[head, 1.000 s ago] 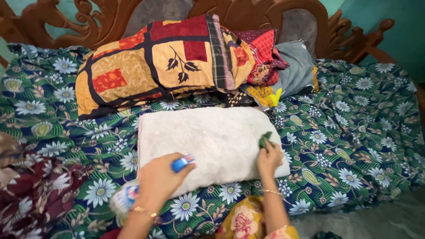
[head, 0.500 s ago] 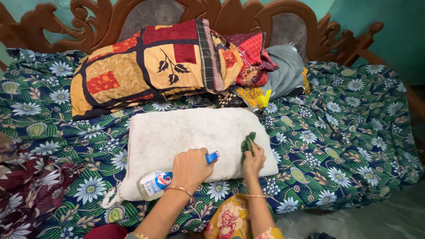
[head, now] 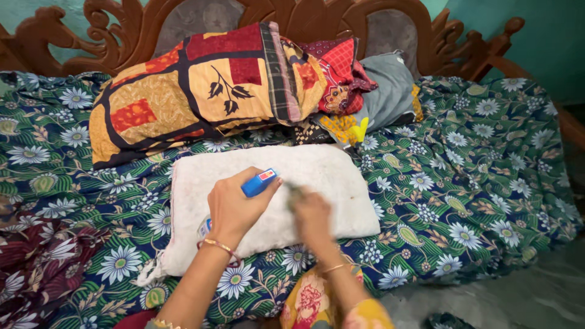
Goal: The person cleans a white pillow on a bed by spraying a liquid from a bottle and scrubbing the surface with a green cloth. The person repeatedly applies the spray and wipes different areas of the pillow, then folds a patterned cloth at the end.
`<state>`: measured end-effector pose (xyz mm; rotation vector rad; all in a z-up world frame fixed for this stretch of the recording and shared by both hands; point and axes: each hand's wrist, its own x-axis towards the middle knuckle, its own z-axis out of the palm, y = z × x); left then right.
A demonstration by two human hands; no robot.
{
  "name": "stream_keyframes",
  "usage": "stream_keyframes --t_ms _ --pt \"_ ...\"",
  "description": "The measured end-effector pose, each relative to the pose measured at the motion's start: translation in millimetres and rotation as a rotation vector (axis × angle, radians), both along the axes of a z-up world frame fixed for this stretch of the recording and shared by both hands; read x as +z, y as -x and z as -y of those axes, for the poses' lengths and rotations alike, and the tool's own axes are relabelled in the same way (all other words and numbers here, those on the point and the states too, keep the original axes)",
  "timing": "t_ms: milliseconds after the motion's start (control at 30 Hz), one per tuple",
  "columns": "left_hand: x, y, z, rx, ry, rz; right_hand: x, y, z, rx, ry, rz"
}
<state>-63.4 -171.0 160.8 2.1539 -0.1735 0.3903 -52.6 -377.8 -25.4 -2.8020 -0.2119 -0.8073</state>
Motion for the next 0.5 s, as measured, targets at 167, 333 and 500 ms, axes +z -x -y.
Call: stream_keyframes --t_ms 167,333,500 --pt "-20 -8 -2 -0.064 0.12 0.009 -62 31 165 -0.543 -0.203 0.026" --pt "-54 -19 2 -0.023 0.036 -0.039 -99 33 181 -0.704 -0.299 -0.052" --pt "-82 -30 27 -0.164 -0.196 -0.129 -61 13 34 -0.249 -0.351 -0.037"
